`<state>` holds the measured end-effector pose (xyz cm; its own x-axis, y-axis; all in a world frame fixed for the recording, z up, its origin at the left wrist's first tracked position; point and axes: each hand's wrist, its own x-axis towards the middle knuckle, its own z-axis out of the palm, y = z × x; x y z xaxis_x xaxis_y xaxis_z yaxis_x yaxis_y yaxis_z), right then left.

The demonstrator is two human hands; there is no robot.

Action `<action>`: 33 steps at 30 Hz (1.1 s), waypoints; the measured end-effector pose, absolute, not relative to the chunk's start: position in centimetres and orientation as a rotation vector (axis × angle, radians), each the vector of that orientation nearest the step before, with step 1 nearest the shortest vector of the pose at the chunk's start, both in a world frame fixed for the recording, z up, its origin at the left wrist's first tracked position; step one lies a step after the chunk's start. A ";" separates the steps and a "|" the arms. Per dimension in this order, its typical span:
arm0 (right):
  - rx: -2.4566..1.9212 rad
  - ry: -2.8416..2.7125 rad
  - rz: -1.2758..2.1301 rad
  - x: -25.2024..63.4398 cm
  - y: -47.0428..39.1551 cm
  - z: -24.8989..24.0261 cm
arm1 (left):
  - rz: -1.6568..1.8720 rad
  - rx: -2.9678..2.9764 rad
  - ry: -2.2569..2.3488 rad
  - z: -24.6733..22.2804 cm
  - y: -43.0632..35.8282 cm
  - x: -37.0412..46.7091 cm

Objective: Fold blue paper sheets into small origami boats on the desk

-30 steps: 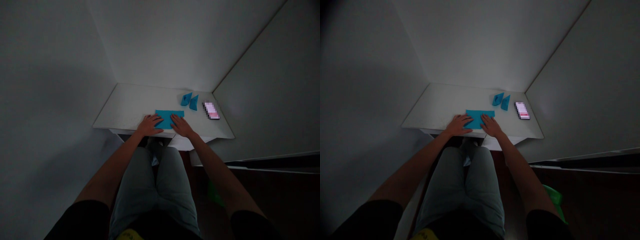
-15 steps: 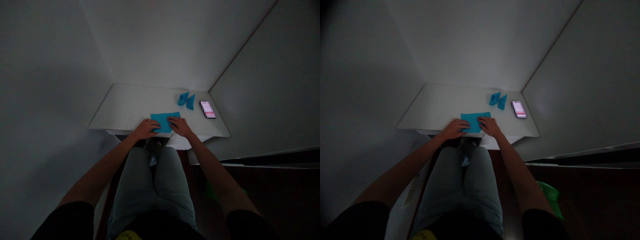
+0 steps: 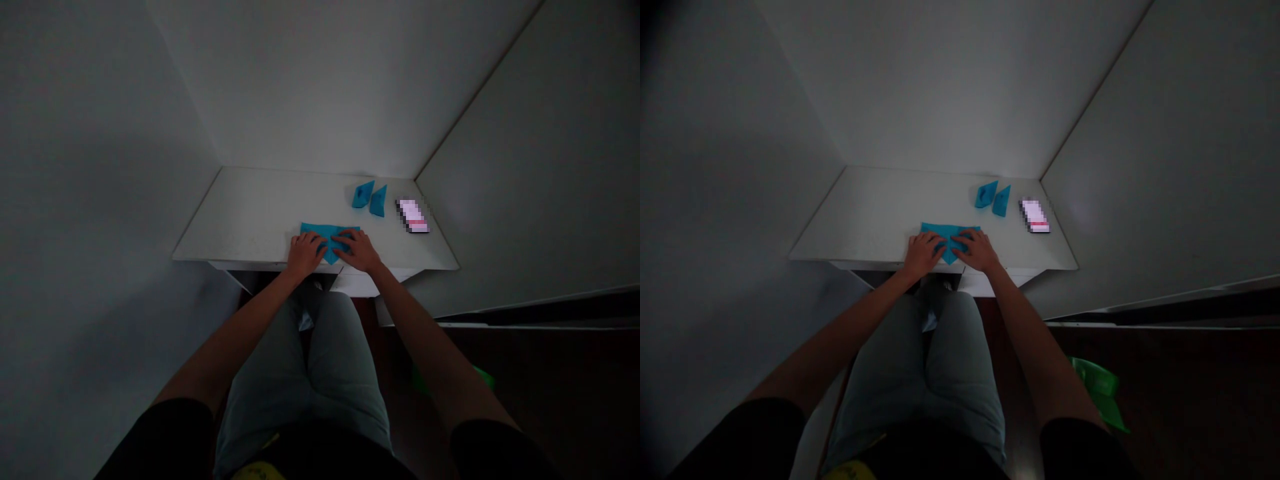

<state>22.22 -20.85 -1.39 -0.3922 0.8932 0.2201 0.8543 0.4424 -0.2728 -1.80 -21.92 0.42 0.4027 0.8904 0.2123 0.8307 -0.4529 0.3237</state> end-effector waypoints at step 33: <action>-1.328 -2.179 0.269 23.2 -19.5 -3.1 | 0.213 2.869 0.946 1.8 -18.6 -4.9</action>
